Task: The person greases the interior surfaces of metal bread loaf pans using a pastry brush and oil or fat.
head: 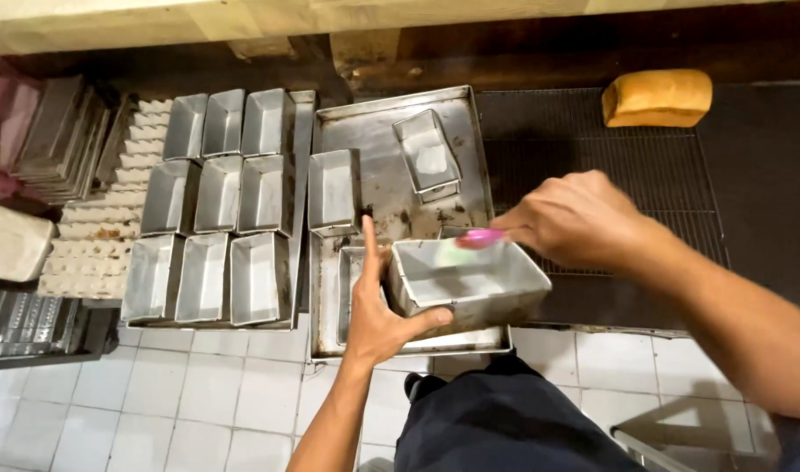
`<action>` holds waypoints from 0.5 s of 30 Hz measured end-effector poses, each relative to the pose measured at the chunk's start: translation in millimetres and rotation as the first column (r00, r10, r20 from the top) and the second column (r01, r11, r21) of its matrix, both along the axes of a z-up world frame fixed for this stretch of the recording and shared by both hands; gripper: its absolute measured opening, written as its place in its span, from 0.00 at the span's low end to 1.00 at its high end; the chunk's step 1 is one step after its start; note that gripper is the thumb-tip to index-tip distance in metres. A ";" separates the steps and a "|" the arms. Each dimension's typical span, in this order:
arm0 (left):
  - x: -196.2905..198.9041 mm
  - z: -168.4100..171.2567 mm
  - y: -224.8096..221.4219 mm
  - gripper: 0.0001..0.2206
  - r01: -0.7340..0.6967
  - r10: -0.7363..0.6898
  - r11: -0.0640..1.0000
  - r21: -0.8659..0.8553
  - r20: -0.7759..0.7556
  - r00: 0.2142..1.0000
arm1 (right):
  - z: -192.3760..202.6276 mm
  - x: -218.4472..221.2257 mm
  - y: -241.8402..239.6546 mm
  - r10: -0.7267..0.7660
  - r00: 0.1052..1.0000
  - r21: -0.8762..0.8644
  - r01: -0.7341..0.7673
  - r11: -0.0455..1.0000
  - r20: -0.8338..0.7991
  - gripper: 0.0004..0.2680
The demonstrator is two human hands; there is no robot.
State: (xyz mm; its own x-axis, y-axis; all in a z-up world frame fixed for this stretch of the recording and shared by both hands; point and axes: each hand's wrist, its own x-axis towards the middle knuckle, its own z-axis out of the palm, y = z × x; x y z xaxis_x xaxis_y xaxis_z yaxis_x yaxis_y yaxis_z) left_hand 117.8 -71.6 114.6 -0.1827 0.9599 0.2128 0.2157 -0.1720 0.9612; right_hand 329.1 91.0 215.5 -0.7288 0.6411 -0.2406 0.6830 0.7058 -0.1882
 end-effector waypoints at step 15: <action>-0.5 4.6 -8.9 0.68 0.019 -0.023 0.999 -0.031 -0.147 0.989 | 2.5 -13.4 -7.3 0.062 0.998 -0.018 -0.062 0.998 0.022 0.13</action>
